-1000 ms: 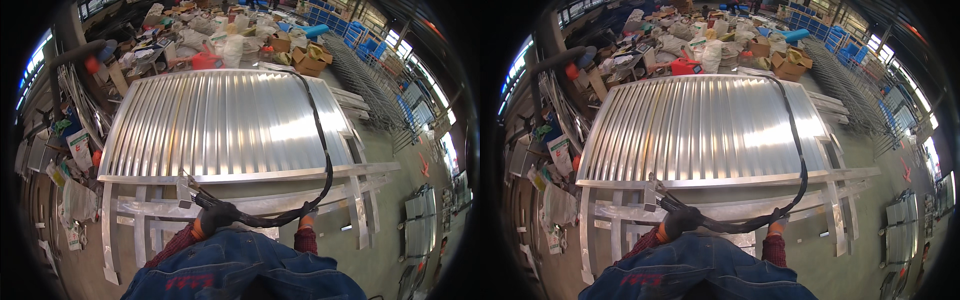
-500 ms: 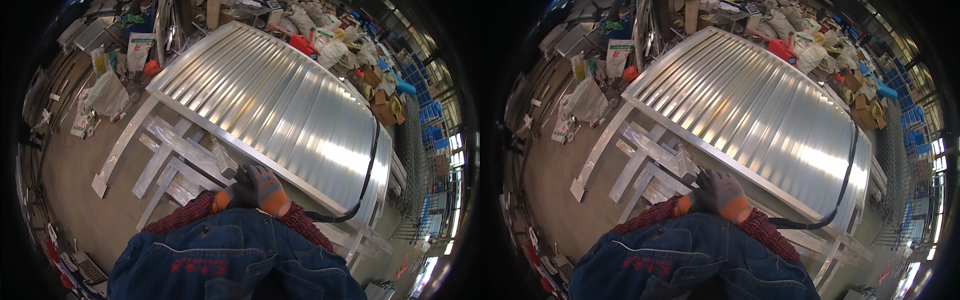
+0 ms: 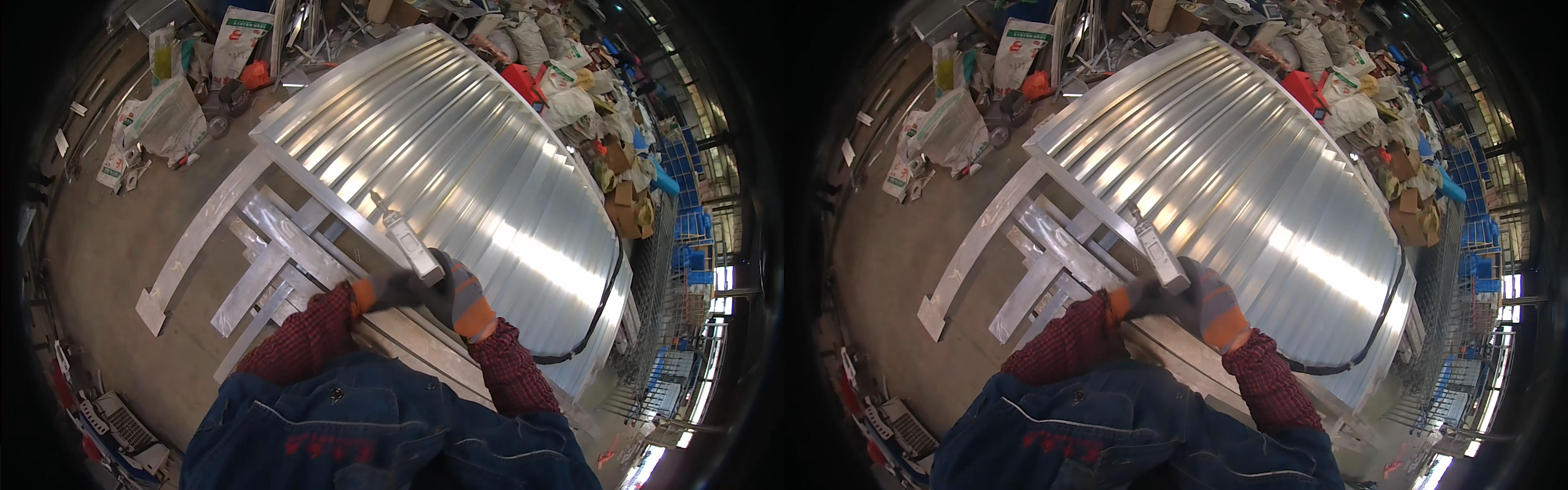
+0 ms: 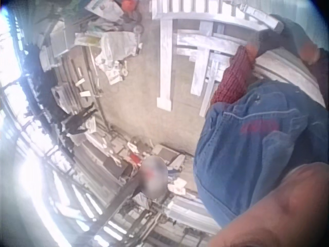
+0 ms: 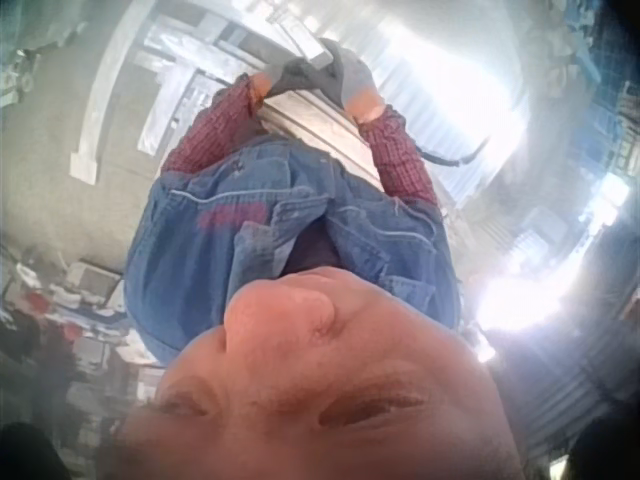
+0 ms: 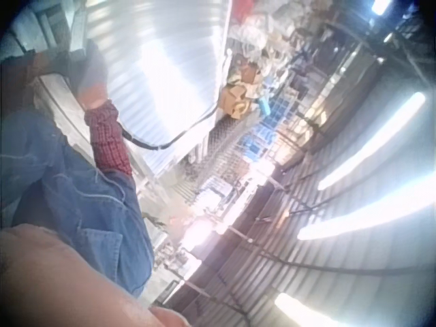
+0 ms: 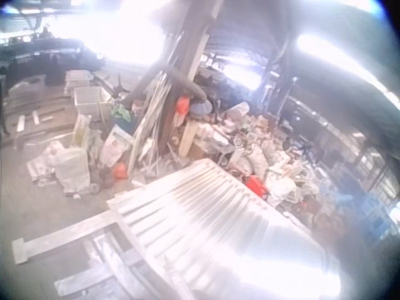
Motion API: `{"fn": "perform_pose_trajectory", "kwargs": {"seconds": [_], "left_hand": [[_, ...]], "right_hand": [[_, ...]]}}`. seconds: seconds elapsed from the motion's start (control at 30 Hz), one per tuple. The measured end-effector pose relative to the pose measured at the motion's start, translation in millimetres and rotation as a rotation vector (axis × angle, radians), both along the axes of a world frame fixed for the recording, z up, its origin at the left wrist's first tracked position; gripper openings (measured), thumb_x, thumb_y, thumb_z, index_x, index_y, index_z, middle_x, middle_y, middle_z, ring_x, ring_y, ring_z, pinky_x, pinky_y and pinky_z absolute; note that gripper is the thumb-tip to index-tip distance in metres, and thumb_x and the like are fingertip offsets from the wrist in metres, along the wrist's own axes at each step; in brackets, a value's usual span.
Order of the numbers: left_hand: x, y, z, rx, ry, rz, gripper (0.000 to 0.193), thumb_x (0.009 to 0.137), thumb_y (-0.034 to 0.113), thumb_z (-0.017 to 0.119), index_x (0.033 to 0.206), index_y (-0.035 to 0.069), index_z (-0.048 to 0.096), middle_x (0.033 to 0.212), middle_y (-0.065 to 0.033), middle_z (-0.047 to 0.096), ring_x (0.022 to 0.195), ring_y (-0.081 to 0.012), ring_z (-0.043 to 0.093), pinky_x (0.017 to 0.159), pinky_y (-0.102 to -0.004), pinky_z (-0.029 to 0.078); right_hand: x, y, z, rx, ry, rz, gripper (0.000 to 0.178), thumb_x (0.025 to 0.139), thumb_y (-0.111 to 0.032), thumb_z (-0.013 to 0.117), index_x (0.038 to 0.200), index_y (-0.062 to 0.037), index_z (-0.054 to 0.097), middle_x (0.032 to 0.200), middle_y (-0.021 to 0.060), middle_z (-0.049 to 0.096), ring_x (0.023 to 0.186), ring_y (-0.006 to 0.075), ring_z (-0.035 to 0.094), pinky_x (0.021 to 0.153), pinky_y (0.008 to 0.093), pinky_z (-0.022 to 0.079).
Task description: The person welds seams on a large curved metal panel using a handheld welding torch. They reposition the panel and continue welding along straight seams where metal frame pieces join the panel. The person wears gloves and a plaid shirt while working in a workshop.
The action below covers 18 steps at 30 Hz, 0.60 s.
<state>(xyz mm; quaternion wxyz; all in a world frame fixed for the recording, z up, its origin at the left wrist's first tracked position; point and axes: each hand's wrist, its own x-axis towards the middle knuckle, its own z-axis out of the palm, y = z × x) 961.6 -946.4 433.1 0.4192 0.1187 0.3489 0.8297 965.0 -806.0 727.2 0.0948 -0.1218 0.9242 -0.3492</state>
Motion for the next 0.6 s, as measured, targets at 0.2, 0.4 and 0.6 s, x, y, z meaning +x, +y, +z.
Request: {"fn": "perform_pose_trajectory", "kwargs": {"seconds": [0.2,0.4,0.6], "left_hand": [[-186,-115,-82,-1.193,-0.219,1.003,0.082,0.098,0.060,0.078,0.142,-0.006,0.058,0.116,-0.0133,0.075,0.098,-0.0227,0.068,0.091,-0.0378,0.055],[-244,-117,-109,-1.667,-0.605,1.311,0.072,0.089,0.059,0.084,0.124,-0.003,0.071,0.104,-0.0124,0.076,0.091,-0.0277,0.070,0.086,-0.0386,0.055],[-252,-119,-96,-1.521,-0.851,1.345,0.058,0.090,0.052,0.083,0.116,0.001,0.073,0.099,-0.0087,0.076,0.086,-0.0244,0.069,0.084,-0.0363,0.054]], "right_hand": [[-64,-22,27,0.011,-0.170,-0.013,0.048,0.102,-0.031,0.077,0.138,-0.0018,0.065,0.115,0.0182,0.077,0.105,0.0313,0.076,0.091,0.0391,0.059],[-116,-54,46,0.031,-0.076,0.196,0.054,0.096,-0.024,0.082,0.141,0.0009,0.064,0.109,0.0202,0.078,0.098,0.0309,0.079,0.084,0.0381,0.062],[-204,-89,43,-0.351,-0.468,0.024,0.047,0.097,-0.026,0.080,0.132,0.0033,0.070,0.095,0.0142,0.077,0.083,0.0210,0.075,0.075,0.0386,0.060]]}}
